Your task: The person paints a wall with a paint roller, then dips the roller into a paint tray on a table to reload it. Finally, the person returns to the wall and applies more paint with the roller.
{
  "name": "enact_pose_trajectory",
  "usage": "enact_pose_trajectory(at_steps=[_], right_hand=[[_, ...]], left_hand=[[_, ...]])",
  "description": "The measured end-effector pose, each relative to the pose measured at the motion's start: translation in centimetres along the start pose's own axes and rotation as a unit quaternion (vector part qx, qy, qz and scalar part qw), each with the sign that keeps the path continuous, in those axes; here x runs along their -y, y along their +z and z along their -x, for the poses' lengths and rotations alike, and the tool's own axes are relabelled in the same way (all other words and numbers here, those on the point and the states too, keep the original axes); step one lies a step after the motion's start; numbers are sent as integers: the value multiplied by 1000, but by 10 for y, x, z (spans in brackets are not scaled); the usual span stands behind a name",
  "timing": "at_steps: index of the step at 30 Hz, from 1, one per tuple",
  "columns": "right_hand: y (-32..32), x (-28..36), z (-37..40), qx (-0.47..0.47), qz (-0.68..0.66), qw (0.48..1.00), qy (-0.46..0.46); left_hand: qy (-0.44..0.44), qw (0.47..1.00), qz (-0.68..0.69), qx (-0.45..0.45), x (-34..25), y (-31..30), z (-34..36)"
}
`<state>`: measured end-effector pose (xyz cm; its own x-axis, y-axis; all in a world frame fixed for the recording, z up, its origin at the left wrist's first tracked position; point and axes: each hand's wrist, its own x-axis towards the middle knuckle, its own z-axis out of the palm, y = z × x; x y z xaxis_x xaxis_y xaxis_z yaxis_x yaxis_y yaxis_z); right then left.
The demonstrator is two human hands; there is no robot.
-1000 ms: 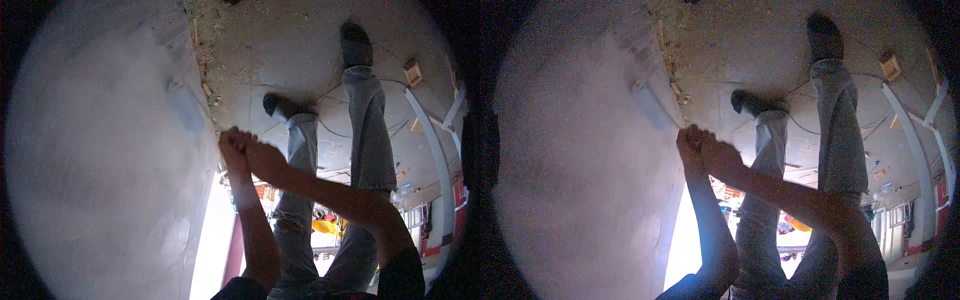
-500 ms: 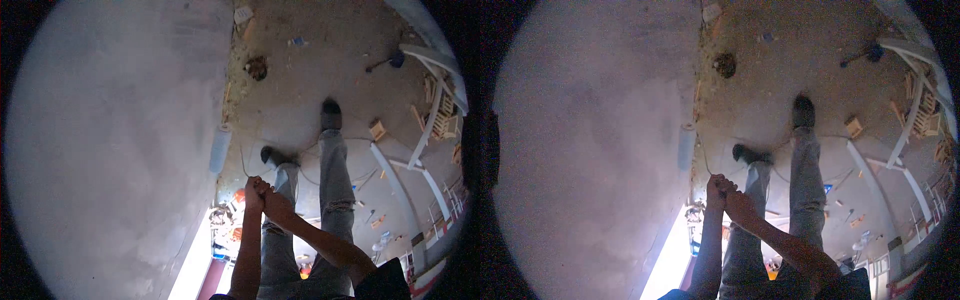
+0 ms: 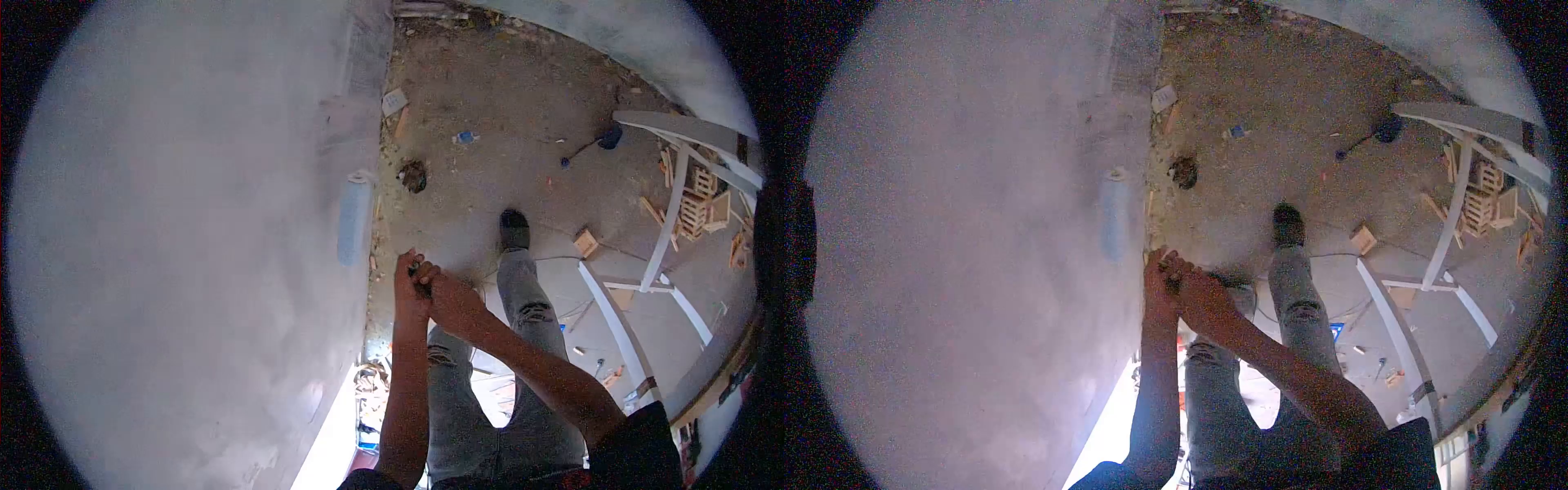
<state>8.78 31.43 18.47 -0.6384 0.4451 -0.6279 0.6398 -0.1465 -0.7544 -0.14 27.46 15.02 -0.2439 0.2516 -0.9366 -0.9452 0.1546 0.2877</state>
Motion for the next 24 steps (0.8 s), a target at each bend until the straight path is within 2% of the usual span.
enact_pose_trajectory(at_steps=[1, 2, 4, 5, 8, 9, 11, 12, 14, 16, 18, 19, 20, 21, 22, 23, 24], right_hand=[[-8, 11, -5, 8, 8, 1000, -3], [-10, 18, -10, 21, 0, 1000, 1], [-8, 30, -23, 51, -18, 998, 11], [-5, 38, -29, 57, 17, 998, 22], [17, 52, -50, 25, 102, 993, 44], [32, 41, -64, -74, 18, 997, -13], [59, 7, -107, -18, 21, 991, 129], [56, -6, -129, -47, 21, 992, 118], [53, -34, -172, -84, 49, 990, 101], [53, -64, -210, -110, 71, 990, 48], [62, -87, -223, -142, 38, 989, -12], [59, -80, -209, -122, 0, 992, 10], [46, -56, -186, -103, -34, 994, 27], [31, -29, -161, -86, -67, 993, 40], [19, -6, -128, 35, -61, 994, 80], [11, 15, -97, 106, -73, 987, 94], [3, 36, -65, 177, -81, 975, 107]], left_hand=[[-1, 999, -11, -31, -9, 9, 1], [-16, 1000, 7, 7, -13, -14, -22], [-2, 999, 28, 38, -36, -9, -18], [3, 998, 39, 53, -46, -6, -17], [-42, 998, -31, -36, -70, -2, -29], [-39, 998, -47, -21, -70, -6, -49], [-31, 996, -82, -12, -64, -29, -103], [-49, 992, -96, 66, -61, -38, -138], [-5, 985, -173, -14, -54, -17, -194], [41, 957, -271, 95, -47, -54, -276], [36, 962, -249, 101, -49, -48, -261], [29, 965, -239, 109, -53, -25, -240], [12, 988, -150, -37, -53, 17, -185], [41, 974, -214, -67, -57, -7, -169], [-23, 992, -121, 22, -63, -25, -126], [11, 968, -146, -205, -62, 29, -64], [-1, 976, -149, -161, -68, -1, -32]])
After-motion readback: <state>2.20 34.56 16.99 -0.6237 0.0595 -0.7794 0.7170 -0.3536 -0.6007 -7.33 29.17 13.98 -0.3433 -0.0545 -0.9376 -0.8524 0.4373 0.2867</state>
